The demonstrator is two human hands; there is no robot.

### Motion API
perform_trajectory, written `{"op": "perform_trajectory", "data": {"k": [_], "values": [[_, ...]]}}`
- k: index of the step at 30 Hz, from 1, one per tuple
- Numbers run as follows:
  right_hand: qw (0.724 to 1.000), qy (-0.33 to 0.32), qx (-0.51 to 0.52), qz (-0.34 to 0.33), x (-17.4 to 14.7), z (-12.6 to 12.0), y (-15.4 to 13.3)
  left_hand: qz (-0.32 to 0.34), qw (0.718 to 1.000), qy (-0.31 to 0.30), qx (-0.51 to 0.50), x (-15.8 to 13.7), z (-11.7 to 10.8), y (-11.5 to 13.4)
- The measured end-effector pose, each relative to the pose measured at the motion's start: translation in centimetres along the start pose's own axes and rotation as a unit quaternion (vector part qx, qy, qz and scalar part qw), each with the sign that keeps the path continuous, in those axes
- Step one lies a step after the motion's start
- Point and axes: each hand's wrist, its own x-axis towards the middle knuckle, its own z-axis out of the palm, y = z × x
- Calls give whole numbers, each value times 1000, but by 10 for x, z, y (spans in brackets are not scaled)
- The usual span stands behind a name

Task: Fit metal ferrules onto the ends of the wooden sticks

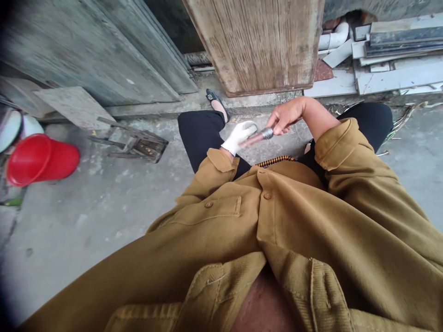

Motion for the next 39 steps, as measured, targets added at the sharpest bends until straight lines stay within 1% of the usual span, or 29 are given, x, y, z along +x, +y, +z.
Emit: {"op": "perform_trajectory", "data": {"k": [1,3,5,7,10,12,13,14,15,16,17,18,19,20,21,22,23,24,25,26,27,28,29,31,33,35,36,37,39], "values": [[997,51,39,-36,-4,-1,-1,-8,1000,-23,-7,-1,2,-1],[973,166,130,-99,-7,-4,2,-26,997,-72,-15,-3,6,-3],[937,271,190,-109,-2,-6,9,-40,995,-94,-7,-5,8,-4],[920,343,180,-62,10,-8,19,-40,995,-93,6,-7,9,-5],[920,388,44,38,29,-9,29,-23,993,-119,13,-8,8,-5],[924,362,-74,95,38,-4,28,-16,988,-150,29,-8,7,-4],[933,318,-116,120,40,-1,25,-13,987,-153,40,-8,5,-3],[946,253,-139,145,41,3,22,-10,988,-146,53,-7,3,-3],[962,169,-140,161,40,6,19,-9,989,-128,67,-6,1,-2],[977,73,-122,162,37,9,16,-7,992,-102,79,-5,-1,-2],[986,-13,-89,143,33,10,13,-5,993,-74,89,-3,-3,-1],[990,-73,-49,110,28,10,12,-4,994,-50,94,-1,-5,-1],[993,-98,-8,69,22,8,11,-1,995,-30,92,0,-6,-1],[995,-86,36,23,16,5,10,4,996,-18,85,1,-5,-2],[995,-44,86,-26,10,2,11,8,997,-21,76,1,-4,-2],[987,15,139,-74,6,-1,11,10,997,-36,66,1,-2,-3],[970,77,196,-122,2,-4,13,8,996,-60,59,0,1,-3],[944,134,254,-165,1,-7,15,4,995,-87,54,-2,4,-4],[913,187,306,-193,2,-8,17,-2,992,-114,52,-4,7,-4],[886,236,345,-201,5,-10,20,-10,990,-134,51,-7,10,-5],[866,284,368,-184,9,-10,23,-16,988,-143,50,-10,12,-5],[856,329,370,-148,14,-11,26,-21,988,-147,51,-13,13,-5],[857,366,348,-101,20,-11,29,-24,987,-149,52,-16,14,-4],[880,414,233,-8,31,-11,34,-28,986,-154,60,-20,13,0],[901,424,59,63,40,-8,36,-33,985,-153,68,-23,10,5],[907,392,-108,113,46,-3,34,-34,987,-142,71,-22,8,11],[910,355,-164,134,48,1,32,-32,988,-136,69,-22,5,13],[921,301,-195,150,49,5,29,-31,989,-131,66,-20,3,15],[958,159,-172,166,46,12,22,-31,991,-117,59,-17,-5,17]]}}
